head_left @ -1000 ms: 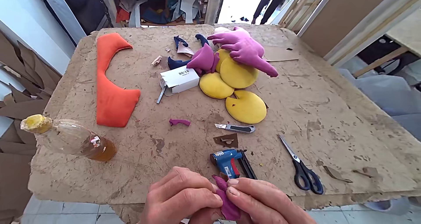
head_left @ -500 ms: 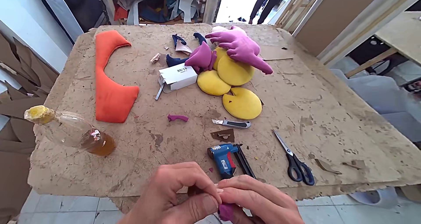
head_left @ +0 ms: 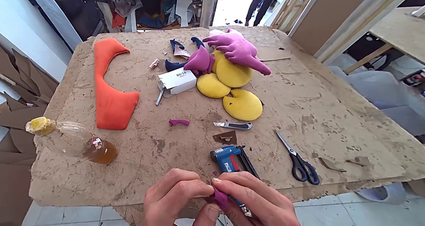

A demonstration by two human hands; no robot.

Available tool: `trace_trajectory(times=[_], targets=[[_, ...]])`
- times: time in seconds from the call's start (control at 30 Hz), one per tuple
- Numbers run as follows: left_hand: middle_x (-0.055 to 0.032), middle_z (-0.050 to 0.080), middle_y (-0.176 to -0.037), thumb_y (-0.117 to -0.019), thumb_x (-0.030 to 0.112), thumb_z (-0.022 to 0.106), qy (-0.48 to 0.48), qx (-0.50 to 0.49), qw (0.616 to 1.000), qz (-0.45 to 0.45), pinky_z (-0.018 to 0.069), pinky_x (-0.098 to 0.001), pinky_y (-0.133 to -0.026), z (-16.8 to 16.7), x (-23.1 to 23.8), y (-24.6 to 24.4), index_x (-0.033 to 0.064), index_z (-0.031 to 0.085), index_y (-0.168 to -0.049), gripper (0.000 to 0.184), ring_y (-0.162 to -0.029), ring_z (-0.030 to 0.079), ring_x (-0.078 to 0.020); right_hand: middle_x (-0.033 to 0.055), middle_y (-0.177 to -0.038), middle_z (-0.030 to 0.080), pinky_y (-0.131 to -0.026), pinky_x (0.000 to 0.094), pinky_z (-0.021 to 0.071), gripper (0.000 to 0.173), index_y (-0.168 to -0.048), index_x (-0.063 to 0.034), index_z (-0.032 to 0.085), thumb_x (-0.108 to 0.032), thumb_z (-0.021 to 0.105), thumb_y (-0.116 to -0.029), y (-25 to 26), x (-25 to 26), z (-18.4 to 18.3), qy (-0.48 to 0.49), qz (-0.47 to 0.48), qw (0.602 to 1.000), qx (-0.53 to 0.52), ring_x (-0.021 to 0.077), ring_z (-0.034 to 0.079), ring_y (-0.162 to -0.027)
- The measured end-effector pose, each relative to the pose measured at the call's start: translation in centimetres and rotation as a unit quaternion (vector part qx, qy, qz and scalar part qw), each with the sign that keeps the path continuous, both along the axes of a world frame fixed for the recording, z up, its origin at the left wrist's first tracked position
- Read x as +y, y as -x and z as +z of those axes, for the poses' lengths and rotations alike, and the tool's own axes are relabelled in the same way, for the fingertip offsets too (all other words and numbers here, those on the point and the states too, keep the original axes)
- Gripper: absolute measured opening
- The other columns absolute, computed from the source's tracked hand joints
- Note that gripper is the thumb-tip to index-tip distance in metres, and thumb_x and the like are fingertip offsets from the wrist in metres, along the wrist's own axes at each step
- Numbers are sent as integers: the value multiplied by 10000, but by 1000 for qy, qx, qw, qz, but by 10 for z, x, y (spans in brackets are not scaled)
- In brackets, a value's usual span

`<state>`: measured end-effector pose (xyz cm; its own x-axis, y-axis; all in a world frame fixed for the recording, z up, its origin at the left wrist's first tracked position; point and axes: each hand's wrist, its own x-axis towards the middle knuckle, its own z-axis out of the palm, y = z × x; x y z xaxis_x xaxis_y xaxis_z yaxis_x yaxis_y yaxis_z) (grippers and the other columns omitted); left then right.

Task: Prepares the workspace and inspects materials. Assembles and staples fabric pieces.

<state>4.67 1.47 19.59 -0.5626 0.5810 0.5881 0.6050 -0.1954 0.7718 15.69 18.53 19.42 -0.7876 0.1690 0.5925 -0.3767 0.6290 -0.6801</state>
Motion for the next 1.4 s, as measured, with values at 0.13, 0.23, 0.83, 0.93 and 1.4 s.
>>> trace_trajectory(times=[0.13, 0.23, 0.83, 0.93, 1.4], targets=[[-16, 713, -978, -941, 334, 757, 31, -45, 998, -12, 610, -240, -789, 5, -2, 3, 91, 739, -990, 249, -931, 694, -78, 65, -1114, 715, -872, 194, 585, 179, -1159, -84, 711, -92, 673, -984, -3, -3, 0, -59, -38, 998, -1, 90, 686, -1054], [-17, 724, -932, -943, 231, 759, 62, -82, 995, 0, 628, -240, -753, 11, 1, 2, 65, 747, -930, 167, -864, 706, -76, 86, -1122, 717, -876, 207, 590, 189, -1157, -77, 720, -76, 676, -973, -2, -6, -1, -113, -80, 990, -2, 115, 693, -1056], [7, 642, -823, -1040, 275, 599, 4, -257, 966, 3, 553, -222, -719, -14, 24, 4, 67, 693, -905, 265, -770, 628, -56, 47, -943, 693, -695, 131, 548, 162, -1059, -75, 693, -211, 702, -971, 25, -6, -15, -107, -104, 987, 51, 38, 670, -840], [2, 651, -803, -1028, 282, 617, 21, -284, 958, 14, 554, -234, -709, -26, 26, 8, 80, 707, -885, 264, -756, 636, -70, 6, -913, 677, -678, 136, 582, 158, -1038, -92, 716, -223, 734, -950, 30, -9, -30, -18, -94, 995, 10, 5, 663, -797], [-52, 675, -824, -1042, 240, 599, -8, -388, 922, 2, 569, -263, -733, -49, 24, 8, 40, 700, -944, 245, -753, 652, -95, 17, -1011, 735, -761, 191, 632, 124, -1076, -96, 692, -178, 695, -982, 33, -6, -61, 16, -55, 998, 13, 58, 725, -909]])
